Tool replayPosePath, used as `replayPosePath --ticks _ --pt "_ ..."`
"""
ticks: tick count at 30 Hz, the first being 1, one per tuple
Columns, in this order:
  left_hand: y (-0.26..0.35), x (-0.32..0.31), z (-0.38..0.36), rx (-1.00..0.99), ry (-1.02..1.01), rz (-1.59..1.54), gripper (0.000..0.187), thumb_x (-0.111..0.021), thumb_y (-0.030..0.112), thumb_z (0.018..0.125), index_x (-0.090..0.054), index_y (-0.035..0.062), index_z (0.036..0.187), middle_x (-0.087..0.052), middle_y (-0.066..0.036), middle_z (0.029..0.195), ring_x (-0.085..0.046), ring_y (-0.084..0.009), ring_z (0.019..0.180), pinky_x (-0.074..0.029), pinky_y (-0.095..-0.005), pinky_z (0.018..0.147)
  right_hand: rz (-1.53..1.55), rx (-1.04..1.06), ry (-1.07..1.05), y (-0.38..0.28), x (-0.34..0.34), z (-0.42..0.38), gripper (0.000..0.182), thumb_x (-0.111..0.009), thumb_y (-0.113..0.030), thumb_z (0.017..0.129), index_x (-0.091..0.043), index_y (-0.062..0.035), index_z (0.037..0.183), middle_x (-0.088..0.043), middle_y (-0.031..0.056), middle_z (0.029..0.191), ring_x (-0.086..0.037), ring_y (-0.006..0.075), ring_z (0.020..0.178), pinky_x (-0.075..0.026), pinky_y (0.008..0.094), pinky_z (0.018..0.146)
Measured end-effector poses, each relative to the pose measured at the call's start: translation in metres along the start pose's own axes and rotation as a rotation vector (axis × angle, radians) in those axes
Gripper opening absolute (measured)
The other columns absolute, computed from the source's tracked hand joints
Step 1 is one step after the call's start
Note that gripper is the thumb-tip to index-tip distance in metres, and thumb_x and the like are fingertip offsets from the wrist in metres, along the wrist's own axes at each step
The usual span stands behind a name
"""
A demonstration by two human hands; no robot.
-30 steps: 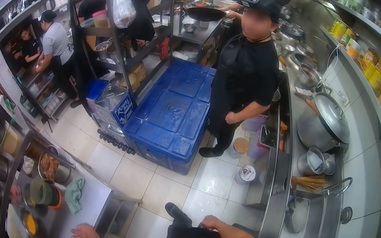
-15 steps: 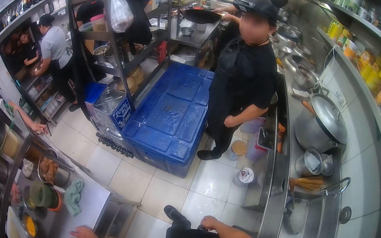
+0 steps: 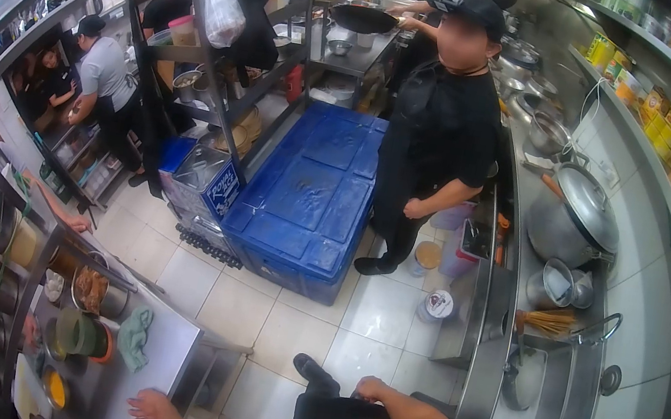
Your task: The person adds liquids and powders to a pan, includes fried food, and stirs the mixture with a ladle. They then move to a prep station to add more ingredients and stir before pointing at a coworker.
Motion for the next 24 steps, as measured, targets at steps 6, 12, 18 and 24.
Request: replayPosePath --ticks 6,12,18,24 --pt "0.003 0.002 -0.002 -0.038 0.016 0.036 0.037 -0.046 0.025 0.092 -0.062 0.0038 0.118 -0.063 -0.006 0.125 -0.055 -0.0366 0.119 -0.038 -0.0584 0.101 0.019 -0.014 -0.024 -0.003 -0.006 -0.008 0.02 -0.064 -0.024 0.084 -0.067 -0.0104 0.098 -0.066 0.0039 0.078 -0.061 0.014 0.061 -0.054 0.0315 0.051" --pt "0.005 -0.008 -0.001 -0.083 0.034 0.074 0.037 -0.046 0.025 0.092 -0.061 0.0025 0.118 -0.062 -0.009 0.125 -0.056 -0.0381 0.118 -0.039 -0.0587 0.099 -0.005 -0.016 -0.043 -0.004 -0.008 -0.011 0.018 -0.063 -0.022 0.085 -0.068 -0.0105 0.098 -0.065 0.0032 0.076 -0.061 0.0136 0.06 -0.053 0.0309 0.05" --pt "0.009 -0.01 -0.002 -0.126 0.05 0.108 0.038 -0.046 0.024 0.092 -0.06 0.0012 0.119 -0.062 -0.012 0.124 -0.057 -0.0395 0.116 -0.04 -0.059 0.098 0.014 -0.009 -0.041 0.002 -0.007 -0.009 0.019 -0.063 -0.023 0.085 -0.068 -0.0105 0.099 -0.065 0.0027 0.076 -0.061 0.0138 0.062 -0.053 0.031 0.05" --pt "0.01 -0.007 -0.008 -0.167 0.069 0.137 0.038 -0.046 0.024 0.093 -0.059 -0.0001 0.119 -0.061 -0.014 0.124 -0.057 -0.041 0.114 -0.042 -0.0593 0.096 0.034 -0.03 -0.014 0.005 0.0 -0.011 0.023 -0.065 -0.025 0.083 -0.068 -0.0102 0.101 -0.066 0.0036 0.081 -0.062 0.0152 0.063 -0.056 0.0334 0.054"
Point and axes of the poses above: each hand's wrist, its own z-axis towards the middle knuckle, its own x-axis out of the back of the hand, y = z × x, the point moved 8 cm from there along z, towards the middle knuckle
